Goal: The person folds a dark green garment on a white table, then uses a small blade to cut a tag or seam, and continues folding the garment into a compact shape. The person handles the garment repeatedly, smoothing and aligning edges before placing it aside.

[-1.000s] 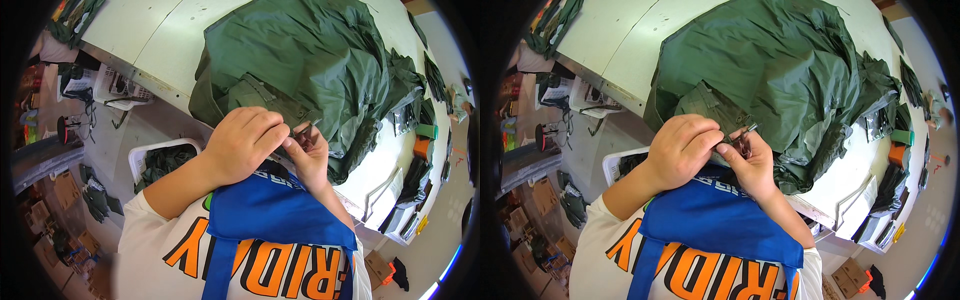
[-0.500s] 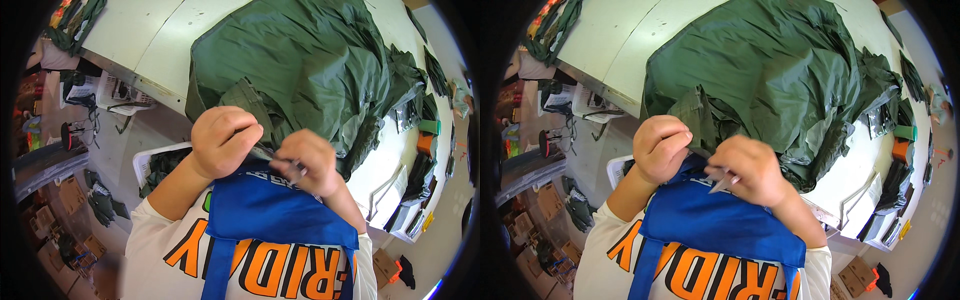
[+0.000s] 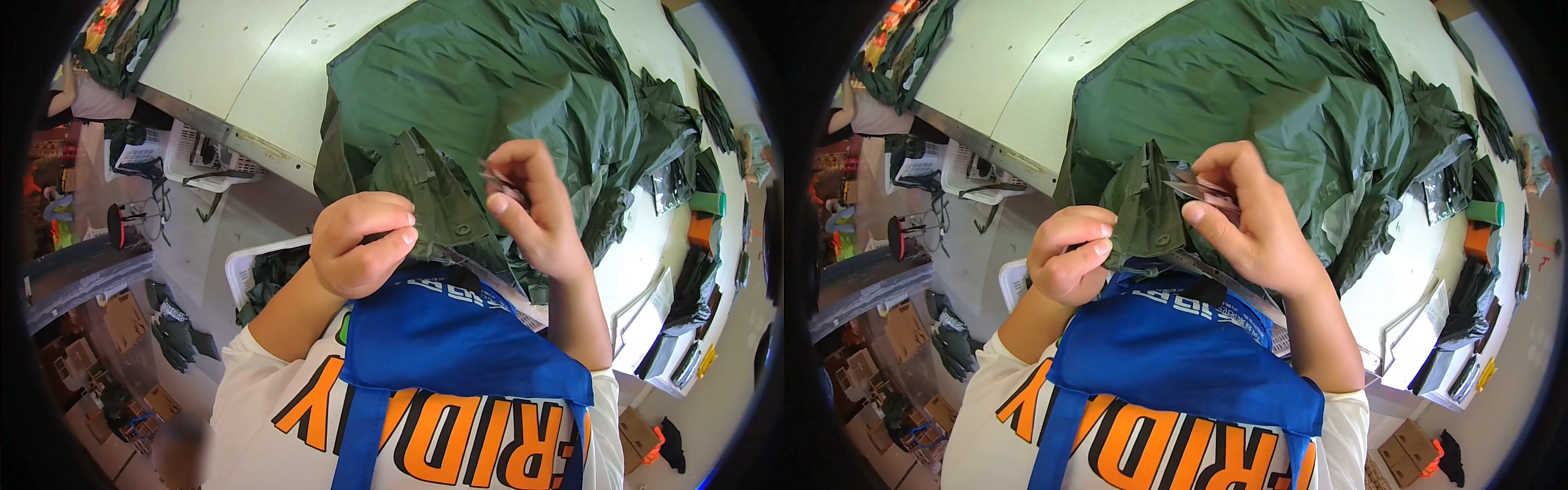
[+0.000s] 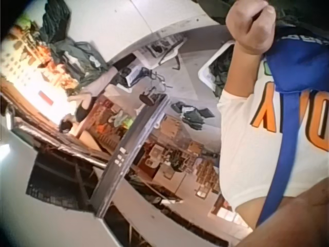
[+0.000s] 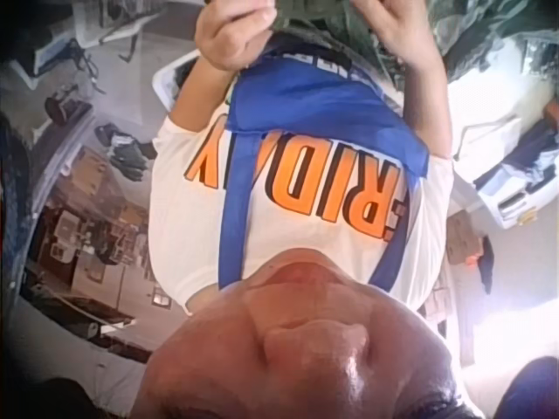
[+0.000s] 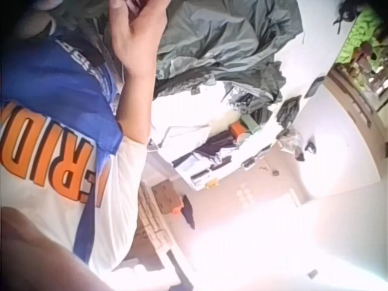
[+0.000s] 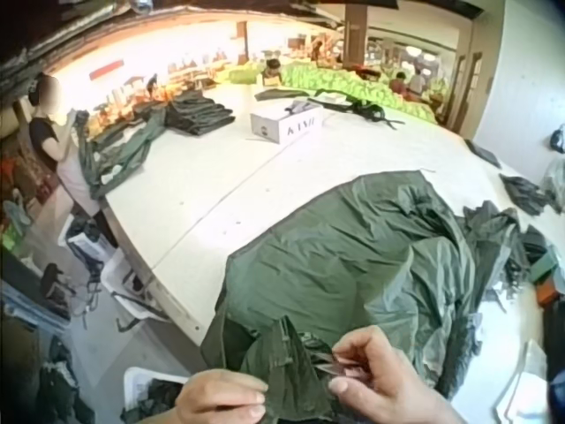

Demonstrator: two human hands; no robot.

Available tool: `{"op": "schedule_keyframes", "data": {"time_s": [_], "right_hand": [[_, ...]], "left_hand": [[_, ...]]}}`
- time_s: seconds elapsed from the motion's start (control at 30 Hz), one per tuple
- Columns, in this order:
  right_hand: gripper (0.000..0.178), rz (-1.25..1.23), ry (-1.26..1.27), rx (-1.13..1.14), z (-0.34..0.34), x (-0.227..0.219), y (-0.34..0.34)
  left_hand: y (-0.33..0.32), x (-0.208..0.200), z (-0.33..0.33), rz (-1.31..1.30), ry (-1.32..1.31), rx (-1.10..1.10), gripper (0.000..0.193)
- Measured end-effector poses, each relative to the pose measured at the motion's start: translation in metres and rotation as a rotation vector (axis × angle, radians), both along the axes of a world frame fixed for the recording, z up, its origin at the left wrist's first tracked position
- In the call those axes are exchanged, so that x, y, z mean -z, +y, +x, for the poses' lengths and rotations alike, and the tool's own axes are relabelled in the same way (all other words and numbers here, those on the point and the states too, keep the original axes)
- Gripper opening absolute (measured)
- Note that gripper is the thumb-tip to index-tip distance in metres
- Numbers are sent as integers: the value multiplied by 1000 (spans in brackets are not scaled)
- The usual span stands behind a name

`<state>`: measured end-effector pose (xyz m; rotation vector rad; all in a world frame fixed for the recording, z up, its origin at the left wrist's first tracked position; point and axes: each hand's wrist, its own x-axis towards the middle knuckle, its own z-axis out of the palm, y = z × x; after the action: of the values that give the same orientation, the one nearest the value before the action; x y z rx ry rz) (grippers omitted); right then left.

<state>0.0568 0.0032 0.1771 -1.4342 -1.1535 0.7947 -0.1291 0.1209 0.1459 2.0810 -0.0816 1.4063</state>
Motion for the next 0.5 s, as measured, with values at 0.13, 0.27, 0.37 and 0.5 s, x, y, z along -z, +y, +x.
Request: {"op": "schedule_keyframes", "data": {"time_s": [0.13,0.27,0.37,0.5], "right_hand": [[28,-179,120,-172,3,1,2],[26,-20,-6,-167,-2,3,7],[30,57,38,-174,-14,2,13],[20,268,77,-81,-26,20,17]], "left_hand": [[-3,-1,-2,-5,-24,-21,33],[-6,-2,-5,-31,-2,-38,35],[-9,-1,-7,-125,31,-31,34],[-16,5,-9,-296,57,-9,27]]}}
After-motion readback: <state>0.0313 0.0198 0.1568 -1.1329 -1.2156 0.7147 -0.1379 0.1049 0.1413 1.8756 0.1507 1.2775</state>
